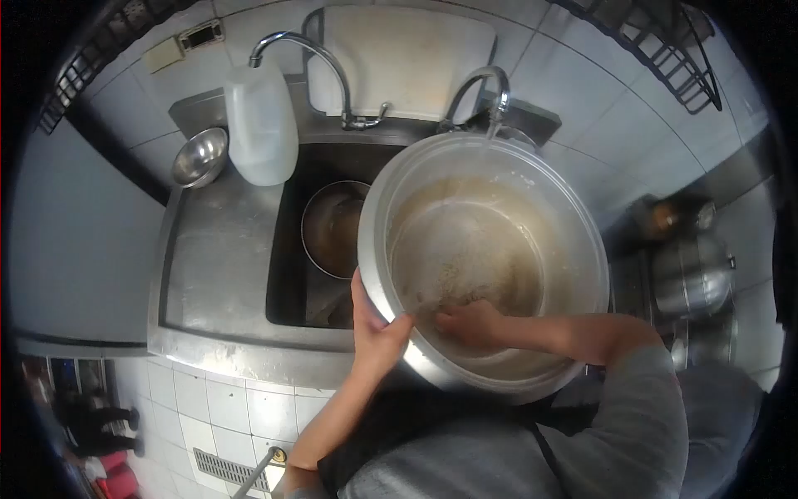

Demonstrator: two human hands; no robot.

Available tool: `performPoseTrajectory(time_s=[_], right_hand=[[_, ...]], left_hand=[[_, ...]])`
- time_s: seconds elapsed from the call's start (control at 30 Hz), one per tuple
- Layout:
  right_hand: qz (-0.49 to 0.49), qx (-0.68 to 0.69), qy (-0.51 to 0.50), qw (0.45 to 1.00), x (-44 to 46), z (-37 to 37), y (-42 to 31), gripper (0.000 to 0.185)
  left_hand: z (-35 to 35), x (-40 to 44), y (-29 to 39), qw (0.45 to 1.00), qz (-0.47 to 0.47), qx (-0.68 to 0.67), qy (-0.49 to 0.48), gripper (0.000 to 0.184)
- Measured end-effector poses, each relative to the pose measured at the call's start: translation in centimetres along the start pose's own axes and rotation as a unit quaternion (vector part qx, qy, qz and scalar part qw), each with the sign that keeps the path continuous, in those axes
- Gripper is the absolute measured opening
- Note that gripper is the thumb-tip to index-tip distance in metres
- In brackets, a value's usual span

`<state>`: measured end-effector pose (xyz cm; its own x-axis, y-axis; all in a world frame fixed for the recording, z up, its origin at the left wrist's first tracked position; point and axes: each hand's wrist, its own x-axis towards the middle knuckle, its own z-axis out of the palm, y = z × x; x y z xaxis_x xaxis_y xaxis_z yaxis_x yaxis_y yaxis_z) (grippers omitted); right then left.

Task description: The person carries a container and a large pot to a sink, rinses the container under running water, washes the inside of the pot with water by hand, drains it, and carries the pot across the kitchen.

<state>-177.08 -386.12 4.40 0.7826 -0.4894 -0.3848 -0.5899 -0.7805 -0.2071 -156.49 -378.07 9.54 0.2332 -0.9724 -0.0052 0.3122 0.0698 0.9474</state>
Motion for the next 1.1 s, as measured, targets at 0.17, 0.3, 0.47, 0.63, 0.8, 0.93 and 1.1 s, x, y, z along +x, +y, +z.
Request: performPoseTrajectory(time_s=[0.17, 0.3, 0.47, 0.63, 0.8, 0.93, 1.1], right_hand=[[0.288, 0.282, -0.027, 0.915, -0.1, -3.4, 6.0, 0.034], [0.067, 0.090, 0.021, 0.993, -2.3, 0.3, 1.5, 0.022], [0.047, 0.027, -0.027, 0.998, -3.2, 0.3, 0.7, 0.020], [0.147, 0.203, -0.033, 0.968, -3.5, -3.2, -0.7, 0.021], [0.357, 0.346, -0.108, 0.860, -5.0, -0.8, 6.3, 0.021], [0.091, -0.012, -0.150, 0.984, -3.4, -0.7, -0.5, 0.017], [0.100, 0.044, -0.161, 0.981, -6.5, -2.0, 4.1, 0.018]], left_hand=[[0.6, -0.3, -0.5, 0.999, 0.000, -0.049, 0.014, 0.082], [0.2, 0.0, -1.0, 0.999, 0.011, -0.045, 0.010, 0.083], [0.4, -0.3, -0.8, 0.999, 0.018, -0.048, 0.009, 0.082], [0.1, 0.3, -0.9, 0.999, 0.035, -0.039, -0.006, 0.081], [0.4, 0.0, -0.9, 0.998, 0.024, -0.061, 0.016, 0.080], [0.1, 0.1, -0.9, 0.998, 0.028, -0.051, -0.001, 0.082], [0.5, 0.2, -0.9, 0.997, 0.028, -0.066, 0.016, 0.081]])
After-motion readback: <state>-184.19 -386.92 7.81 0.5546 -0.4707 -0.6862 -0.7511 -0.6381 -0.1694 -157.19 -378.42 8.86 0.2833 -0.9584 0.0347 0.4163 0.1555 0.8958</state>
